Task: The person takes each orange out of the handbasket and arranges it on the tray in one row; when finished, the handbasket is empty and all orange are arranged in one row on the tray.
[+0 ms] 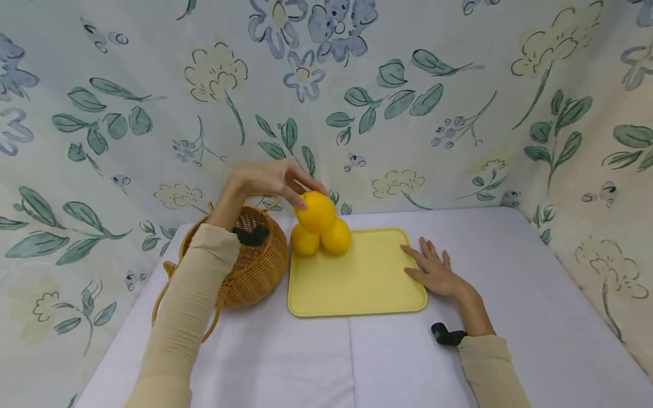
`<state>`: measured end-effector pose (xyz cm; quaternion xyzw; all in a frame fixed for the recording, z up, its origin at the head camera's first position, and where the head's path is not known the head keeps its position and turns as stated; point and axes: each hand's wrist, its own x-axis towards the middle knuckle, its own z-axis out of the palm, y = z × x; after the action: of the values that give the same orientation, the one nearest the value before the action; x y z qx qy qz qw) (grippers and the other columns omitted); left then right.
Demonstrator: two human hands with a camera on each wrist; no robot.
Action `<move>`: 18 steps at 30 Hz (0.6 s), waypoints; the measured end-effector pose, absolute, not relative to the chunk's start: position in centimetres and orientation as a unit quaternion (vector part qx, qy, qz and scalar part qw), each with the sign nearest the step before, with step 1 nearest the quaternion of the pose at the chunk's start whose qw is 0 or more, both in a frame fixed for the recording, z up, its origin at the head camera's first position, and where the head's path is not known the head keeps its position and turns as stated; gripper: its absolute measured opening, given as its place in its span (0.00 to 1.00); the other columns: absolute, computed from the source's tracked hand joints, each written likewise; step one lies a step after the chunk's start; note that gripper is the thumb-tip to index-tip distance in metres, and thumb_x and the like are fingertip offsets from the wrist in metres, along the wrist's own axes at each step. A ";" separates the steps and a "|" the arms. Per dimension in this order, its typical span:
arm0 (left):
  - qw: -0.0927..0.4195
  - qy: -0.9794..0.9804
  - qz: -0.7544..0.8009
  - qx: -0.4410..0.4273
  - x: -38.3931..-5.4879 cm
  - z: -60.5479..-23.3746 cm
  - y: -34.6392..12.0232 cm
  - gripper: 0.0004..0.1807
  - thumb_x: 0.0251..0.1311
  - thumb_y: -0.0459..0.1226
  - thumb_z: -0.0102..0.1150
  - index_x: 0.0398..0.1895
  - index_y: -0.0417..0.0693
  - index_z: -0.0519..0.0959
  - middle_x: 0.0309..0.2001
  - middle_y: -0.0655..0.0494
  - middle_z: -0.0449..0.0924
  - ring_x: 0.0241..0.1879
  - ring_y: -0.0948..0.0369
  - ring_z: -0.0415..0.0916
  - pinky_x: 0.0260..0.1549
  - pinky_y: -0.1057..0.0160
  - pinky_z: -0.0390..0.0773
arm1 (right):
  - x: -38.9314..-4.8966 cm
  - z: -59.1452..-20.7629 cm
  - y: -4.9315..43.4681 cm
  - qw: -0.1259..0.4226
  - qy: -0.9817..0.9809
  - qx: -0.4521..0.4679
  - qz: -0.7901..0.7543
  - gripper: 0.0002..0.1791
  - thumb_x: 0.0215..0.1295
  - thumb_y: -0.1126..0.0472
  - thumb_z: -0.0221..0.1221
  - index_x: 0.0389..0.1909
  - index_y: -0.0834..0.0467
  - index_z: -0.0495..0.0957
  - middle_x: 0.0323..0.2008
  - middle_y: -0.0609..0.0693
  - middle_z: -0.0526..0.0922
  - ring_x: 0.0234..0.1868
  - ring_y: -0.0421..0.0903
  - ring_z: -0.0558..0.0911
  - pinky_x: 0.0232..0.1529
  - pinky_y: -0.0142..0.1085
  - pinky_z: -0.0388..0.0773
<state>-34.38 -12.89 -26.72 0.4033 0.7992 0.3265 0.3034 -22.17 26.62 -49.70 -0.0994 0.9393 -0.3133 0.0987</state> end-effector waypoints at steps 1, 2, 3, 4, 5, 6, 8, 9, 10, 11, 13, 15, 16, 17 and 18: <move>0.309 0.796 0.324 0.407 -34.7 -27.3 -11.6 0.28 0.60 0.35 0.70 0.66 0.50 0.81 0.67 0.53 0.81 0.67 0.52 0.78 0.61 0.50 0.82 | -22.2 -49.7 26.7 0.098 0.939 -0.101 -0.314 0.37 0.78 0.45 0.53 0.80 0.57 0.57 0.81 0.73 0.32 0.81 0.73 0.30 0.73 0.72 0.16; 0.312 0.794 0.320 0.413 -35.0 -28.0 -10.4 0.28 0.60 0.35 0.70 0.66 0.49 0.81 0.67 0.54 0.80 0.67 0.52 0.78 0.60 0.51 0.83 | -22.2 -49.8 26.7 0.098 0.939 -0.100 -0.313 0.37 0.78 0.45 0.53 0.81 0.57 0.57 0.81 0.73 0.32 0.81 0.73 0.30 0.73 0.71 0.16; 0.314 0.790 0.318 0.420 -35.3 -28.7 -9.2 0.28 0.60 0.35 0.70 0.66 0.49 0.81 0.67 0.53 0.81 0.66 0.53 0.78 0.58 0.52 0.84 | -22.2 -49.8 26.7 0.098 0.940 -0.100 -0.312 0.37 0.78 0.45 0.53 0.81 0.56 0.56 0.81 0.73 0.32 0.81 0.73 0.30 0.73 0.71 0.16; 0.313 0.787 0.311 0.430 -35.5 -29.3 -8.1 0.28 0.60 0.36 0.70 0.66 0.48 0.81 0.67 0.53 0.81 0.66 0.53 0.78 0.57 0.52 0.85 | -22.3 -49.8 26.8 0.099 0.940 -0.100 -0.311 0.37 0.78 0.45 0.53 0.81 0.56 0.56 0.81 0.73 0.32 0.81 0.72 0.29 0.74 0.71 0.16; 0.314 0.784 0.307 0.440 -35.7 -30.0 -7.0 0.28 0.60 0.36 0.70 0.66 0.47 0.81 0.66 0.52 0.81 0.66 0.53 0.78 0.57 0.53 0.85 | -22.3 -49.9 26.8 0.100 0.940 -0.099 -0.311 0.37 0.78 0.45 0.53 0.81 0.56 0.56 0.81 0.73 0.31 0.81 0.73 0.29 0.73 0.71 0.16; 0.316 0.782 0.304 0.443 -35.8 -30.6 -6.0 0.28 0.60 0.36 0.70 0.65 0.46 0.81 0.66 0.51 0.81 0.66 0.53 0.78 0.57 0.54 0.85 | -22.3 -49.8 26.8 0.102 0.940 -0.097 -0.310 0.37 0.78 0.45 0.52 0.81 0.56 0.56 0.81 0.72 0.31 0.81 0.72 0.29 0.74 0.71 0.16; 0.317 0.785 0.290 0.447 -36.1 -31.8 -4.2 0.28 0.60 0.37 0.70 0.65 0.46 0.81 0.66 0.52 0.82 0.66 0.54 0.77 0.59 0.57 0.84 | -22.3 -49.9 26.8 0.105 0.941 -0.095 -0.308 0.37 0.78 0.45 0.52 0.81 0.56 0.56 0.81 0.72 0.31 0.81 0.72 0.29 0.74 0.71 0.15; 0.321 0.788 0.283 0.444 -36.1 -32.3 -3.5 0.28 0.59 0.37 0.71 0.65 0.45 0.81 0.65 0.52 0.82 0.66 0.54 0.77 0.59 0.58 0.83 | -22.4 -49.9 26.8 0.106 0.941 -0.095 -0.308 0.38 0.78 0.45 0.52 0.81 0.56 0.56 0.81 0.72 0.31 0.81 0.72 0.29 0.73 0.71 0.15; 0.324 0.792 0.275 0.439 -36.1 -32.8 -2.8 0.28 0.59 0.38 0.71 0.65 0.46 0.81 0.65 0.52 0.82 0.65 0.54 0.77 0.58 0.58 0.84 | -22.4 -49.9 26.7 0.107 0.941 -0.095 -0.308 0.38 0.78 0.45 0.52 0.81 0.56 0.56 0.81 0.72 0.30 0.81 0.72 0.29 0.73 0.71 0.15; 0.327 0.797 0.265 0.433 -36.2 -33.2 -2.2 0.27 0.60 0.38 0.72 0.64 0.47 0.82 0.65 0.53 0.82 0.65 0.55 0.77 0.57 0.60 0.84 | -22.4 -49.9 26.8 0.108 0.941 -0.096 -0.307 0.38 0.78 0.44 0.52 0.81 0.56 0.56 0.81 0.72 0.30 0.81 0.72 0.28 0.73 0.71 0.15; 0.331 0.808 0.243 0.422 -36.1 -33.9 -1.1 0.26 0.60 0.38 0.71 0.64 0.49 0.83 0.64 0.53 0.83 0.62 0.55 0.78 0.53 0.62 0.85 | -22.5 -50.0 26.8 0.109 0.942 -0.095 -0.304 0.38 0.78 0.44 0.52 0.81 0.56 0.55 0.81 0.72 0.30 0.81 0.72 0.28 0.73 0.70 0.14; 0.335 0.817 0.226 0.412 -36.1 -34.6 -0.1 0.25 0.61 0.37 0.71 0.63 0.50 0.83 0.63 0.53 0.83 0.60 0.54 0.77 0.49 0.63 0.85 | -22.5 -50.0 26.8 0.110 0.942 -0.093 -0.303 0.38 0.78 0.43 0.51 0.81 0.55 0.55 0.81 0.71 0.30 0.81 0.71 0.28 0.74 0.70 0.14; 0.335 0.820 0.218 0.409 -36.1 -34.9 0.3 0.25 0.61 0.36 0.71 0.63 0.51 0.83 0.63 0.53 0.83 0.59 0.53 0.77 0.48 0.63 0.85 | -22.5 -50.0 26.9 0.111 0.942 -0.091 -0.303 0.38 0.78 0.43 0.51 0.81 0.55 0.55 0.81 0.71 0.30 0.81 0.71 0.28 0.74 0.70 0.14; 0.336 0.823 0.210 0.407 -36.0 -35.1 0.7 0.24 0.61 0.36 0.70 0.63 0.52 0.84 0.63 0.52 0.83 0.59 0.53 0.77 0.48 0.63 0.85 | -22.6 -50.1 26.9 0.113 0.942 -0.090 -0.303 0.38 0.78 0.43 0.51 0.81 0.55 0.55 0.81 0.71 0.30 0.81 0.71 0.28 0.74 0.70 0.14; 0.338 0.826 0.204 0.402 -35.8 -35.4 1.0 0.24 0.61 0.35 0.70 0.62 0.52 0.84 0.63 0.51 0.83 0.59 0.53 0.76 0.48 0.62 0.85 | -22.6 -50.1 26.9 0.114 0.942 -0.089 -0.302 0.38 0.78 0.43 0.51 0.81 0.55 0.55 0.81 0.71 0.30 0.81 0.71 0.28 0.73 0.70 0.14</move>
<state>-35.83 1.01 -35.38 0.4025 0.8258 0.2044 0.3381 -22.56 26.92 -50.08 -0.0894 0.9421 -0.3025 0.1139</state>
